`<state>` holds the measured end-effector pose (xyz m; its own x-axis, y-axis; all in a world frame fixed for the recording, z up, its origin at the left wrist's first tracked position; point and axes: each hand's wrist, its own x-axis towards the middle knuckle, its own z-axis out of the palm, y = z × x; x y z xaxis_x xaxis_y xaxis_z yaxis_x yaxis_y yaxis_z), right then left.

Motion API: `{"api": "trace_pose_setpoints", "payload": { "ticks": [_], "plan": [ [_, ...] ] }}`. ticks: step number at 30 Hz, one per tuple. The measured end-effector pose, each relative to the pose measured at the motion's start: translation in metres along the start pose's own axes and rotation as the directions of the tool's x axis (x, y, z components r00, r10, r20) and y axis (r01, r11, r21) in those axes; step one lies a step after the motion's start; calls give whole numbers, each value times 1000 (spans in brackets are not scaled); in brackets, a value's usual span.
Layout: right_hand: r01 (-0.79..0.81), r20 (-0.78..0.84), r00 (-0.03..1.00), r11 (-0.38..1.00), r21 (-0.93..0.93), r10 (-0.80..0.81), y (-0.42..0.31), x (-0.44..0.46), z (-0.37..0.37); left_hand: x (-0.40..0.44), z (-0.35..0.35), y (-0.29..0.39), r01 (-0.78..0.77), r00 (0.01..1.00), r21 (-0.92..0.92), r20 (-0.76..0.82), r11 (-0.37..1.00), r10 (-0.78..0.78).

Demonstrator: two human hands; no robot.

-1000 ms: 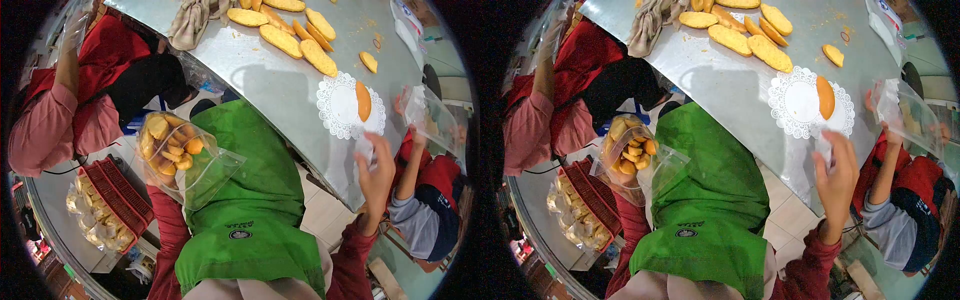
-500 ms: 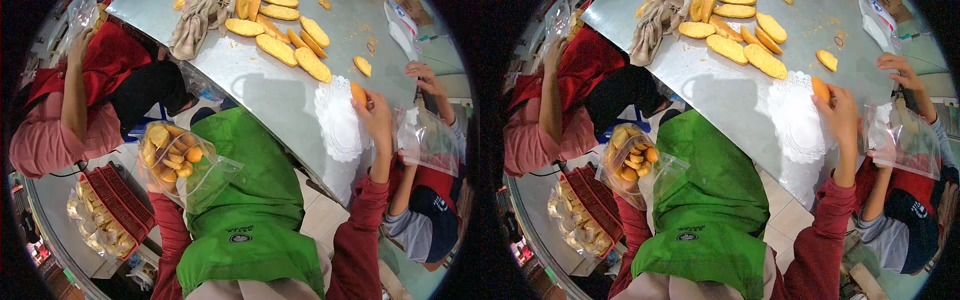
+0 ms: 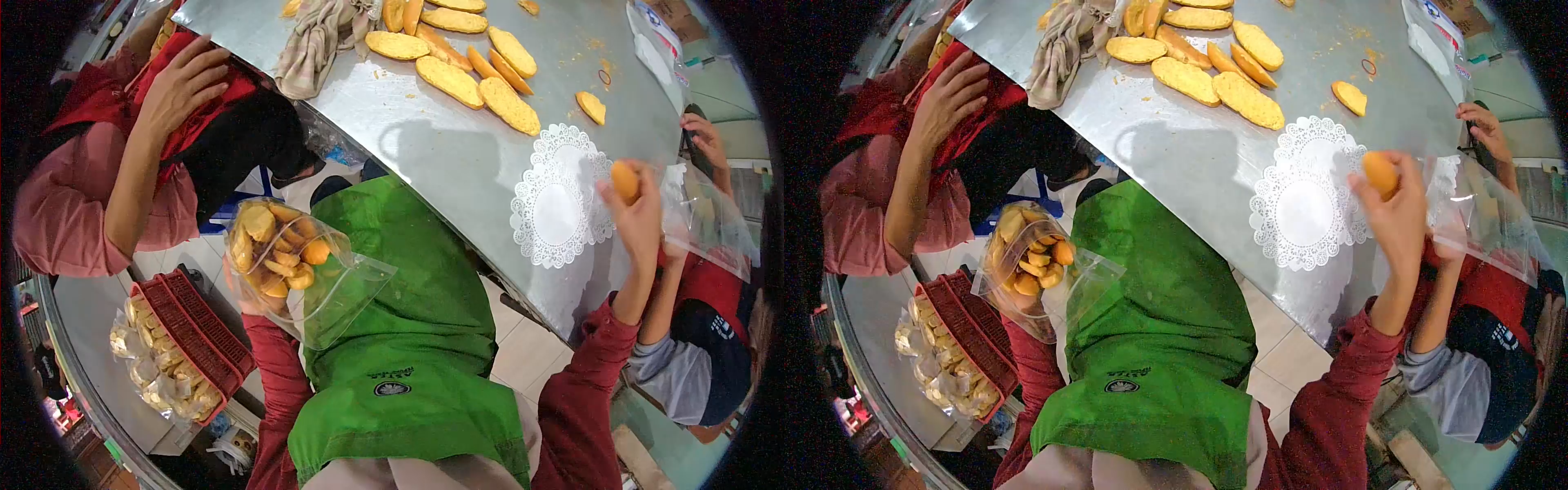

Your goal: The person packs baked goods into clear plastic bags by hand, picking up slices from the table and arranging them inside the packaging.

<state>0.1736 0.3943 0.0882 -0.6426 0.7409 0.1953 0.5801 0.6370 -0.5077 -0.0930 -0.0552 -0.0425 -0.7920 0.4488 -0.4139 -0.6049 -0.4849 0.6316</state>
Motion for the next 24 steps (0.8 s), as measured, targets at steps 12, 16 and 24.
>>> {"api": "trace_pose_setpoints", "payload": {
  "ticks": [12,16,24],
  "plan": [
    [-148,76,986,989,2,148,12,-27,4,0,-11,-4,-34,990,5,140,999,33],
    [32,74,997,999,24,-34,7,-35,8,-1,-6,-3,-131,982,164,159,978,105],
    [29,53,998,992,-127,-22,-10,-54,9,-6,-1,-3,-111,994,122,37,986,108]
  ]
}}
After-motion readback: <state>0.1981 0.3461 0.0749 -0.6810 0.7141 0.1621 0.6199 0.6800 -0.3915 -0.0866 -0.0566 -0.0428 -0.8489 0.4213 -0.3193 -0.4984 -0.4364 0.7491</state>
